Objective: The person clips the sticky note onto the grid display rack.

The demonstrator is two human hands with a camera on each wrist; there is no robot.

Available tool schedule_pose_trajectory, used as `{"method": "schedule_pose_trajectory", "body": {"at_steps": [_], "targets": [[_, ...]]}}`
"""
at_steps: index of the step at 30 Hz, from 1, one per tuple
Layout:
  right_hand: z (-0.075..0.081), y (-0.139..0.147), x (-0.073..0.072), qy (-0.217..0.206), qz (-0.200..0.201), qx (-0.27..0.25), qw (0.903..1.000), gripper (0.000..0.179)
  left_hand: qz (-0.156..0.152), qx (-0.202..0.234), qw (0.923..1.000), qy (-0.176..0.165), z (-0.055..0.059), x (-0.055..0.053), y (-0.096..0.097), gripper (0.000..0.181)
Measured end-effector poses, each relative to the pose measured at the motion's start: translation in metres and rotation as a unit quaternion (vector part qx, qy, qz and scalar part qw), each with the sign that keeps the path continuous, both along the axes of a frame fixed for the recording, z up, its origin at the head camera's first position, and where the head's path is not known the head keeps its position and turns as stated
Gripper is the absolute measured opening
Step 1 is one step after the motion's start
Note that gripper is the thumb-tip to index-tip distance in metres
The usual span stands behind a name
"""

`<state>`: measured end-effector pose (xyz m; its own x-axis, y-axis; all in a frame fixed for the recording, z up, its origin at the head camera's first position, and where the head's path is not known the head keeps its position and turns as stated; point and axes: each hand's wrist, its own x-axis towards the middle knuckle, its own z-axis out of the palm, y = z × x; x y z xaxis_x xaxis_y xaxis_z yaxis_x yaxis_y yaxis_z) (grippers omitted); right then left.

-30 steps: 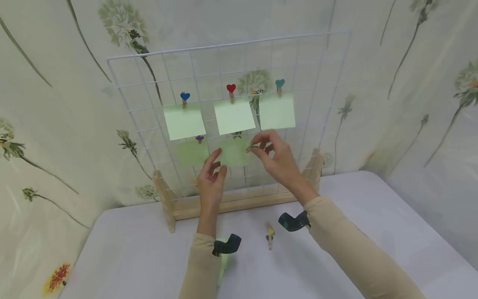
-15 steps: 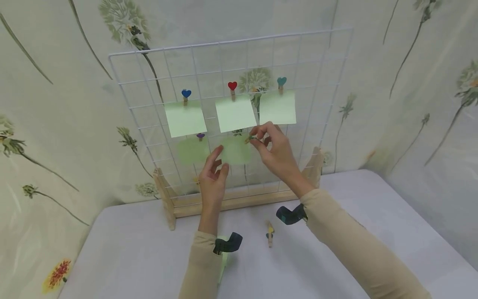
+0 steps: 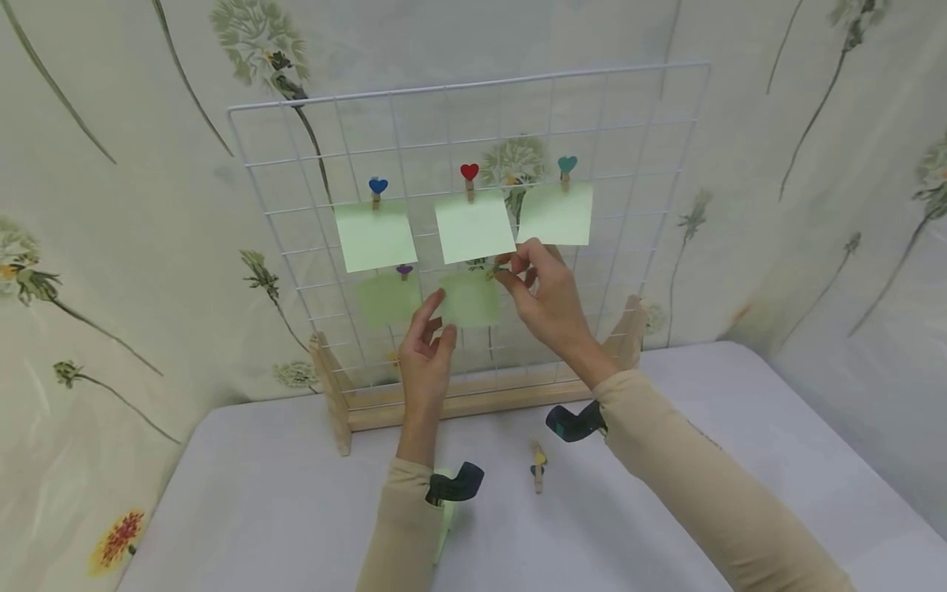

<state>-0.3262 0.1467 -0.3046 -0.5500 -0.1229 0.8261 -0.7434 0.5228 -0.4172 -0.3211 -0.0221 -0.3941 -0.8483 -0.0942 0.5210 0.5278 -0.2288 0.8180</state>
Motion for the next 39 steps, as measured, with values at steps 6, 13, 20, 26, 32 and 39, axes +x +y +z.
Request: {"method": "schedule_pose_trajectory", "body": {"at_steps": [6,13,20,26,32,39], "targets": [[0.0,-0.001,-0.001,0.018,-0.008,0.004,0.9998,0.027,-0.008,0.005,1.0,0.002,0.0,0.0,-0.001,0.045],[0.001,-0.001,-0.001,0.024,-0.011,0.0,0.9997,0.027,-0.016,0.002,0.9998,0.012,-0.002,-0.001,-0.003,0.047],[0.004,-0.003,0.0,0.025,-0.014,-0.007,0.9996,0.025,-0.017,-0.004,0.9998,0.008,-0.001,0.0,-0.003,0.048],[0.003,-0.002,-0.002,0.027,-0.029,-0.016,0.9991,0.027,-0.018,-0.01,0.9997,-0.017,0.013,0.011,-0.005,0.051],[0.001,-0.001,-0.005,0.023,-0.037,-0.017,0.9989,0.027,-0.021,-0.016,0.9996,-0.013,0.018,0.016,-0.005,0.05],[0.003,-0.004,-0.006,0.02,-0.026,-0.021,0.9993,0.027,-0.019,-0.034,0.9992,-0.009,0.02,0.019,-0.007,0.051]]}}
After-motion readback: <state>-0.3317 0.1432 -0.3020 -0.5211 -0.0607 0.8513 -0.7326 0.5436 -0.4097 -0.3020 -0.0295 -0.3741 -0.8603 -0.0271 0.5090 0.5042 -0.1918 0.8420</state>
